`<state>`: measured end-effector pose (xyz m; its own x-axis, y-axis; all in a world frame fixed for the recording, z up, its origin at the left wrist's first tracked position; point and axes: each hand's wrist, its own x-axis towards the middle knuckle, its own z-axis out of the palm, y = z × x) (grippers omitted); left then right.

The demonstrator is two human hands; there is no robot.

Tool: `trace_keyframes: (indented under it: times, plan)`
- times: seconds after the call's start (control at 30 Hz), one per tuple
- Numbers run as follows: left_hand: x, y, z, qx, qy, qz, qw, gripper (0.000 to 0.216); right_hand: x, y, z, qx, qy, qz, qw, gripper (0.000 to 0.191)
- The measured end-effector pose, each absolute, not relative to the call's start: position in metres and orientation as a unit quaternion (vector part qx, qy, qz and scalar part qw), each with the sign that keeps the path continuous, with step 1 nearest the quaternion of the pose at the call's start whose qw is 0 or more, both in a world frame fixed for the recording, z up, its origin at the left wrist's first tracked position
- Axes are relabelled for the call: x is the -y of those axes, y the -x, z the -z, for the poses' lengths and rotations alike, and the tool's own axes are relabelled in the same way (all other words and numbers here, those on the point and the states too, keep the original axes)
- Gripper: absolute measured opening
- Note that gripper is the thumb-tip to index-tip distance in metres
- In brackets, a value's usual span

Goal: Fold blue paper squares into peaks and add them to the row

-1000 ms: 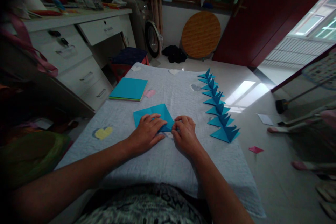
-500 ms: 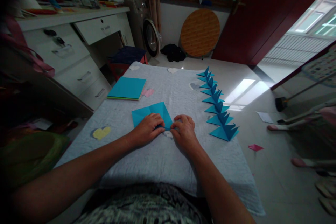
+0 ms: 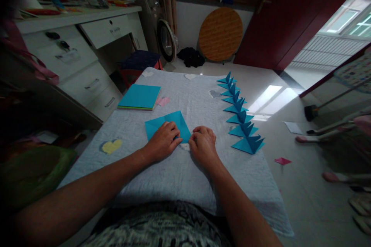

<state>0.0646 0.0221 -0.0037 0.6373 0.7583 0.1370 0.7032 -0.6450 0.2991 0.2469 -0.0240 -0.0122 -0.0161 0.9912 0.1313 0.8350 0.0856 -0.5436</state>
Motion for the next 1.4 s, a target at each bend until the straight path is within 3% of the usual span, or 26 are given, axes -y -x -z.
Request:
trace_keyframes:
  times: [1.07,1.4]
  plan:
    - [-0.024,-0.065,0.007,-0.417,-0.890,-0.136,0.126,0.015,0.028,-0.237,0.010,0.694,0.692,-0.091,0.179,0.003]
    - [-0.024,-0.065,0.006,-0.419,-0.888,-0.140,0.131,0.014,0.031,-0.246,0.011,0.668,0.714,-0.084,0.193,0.026]
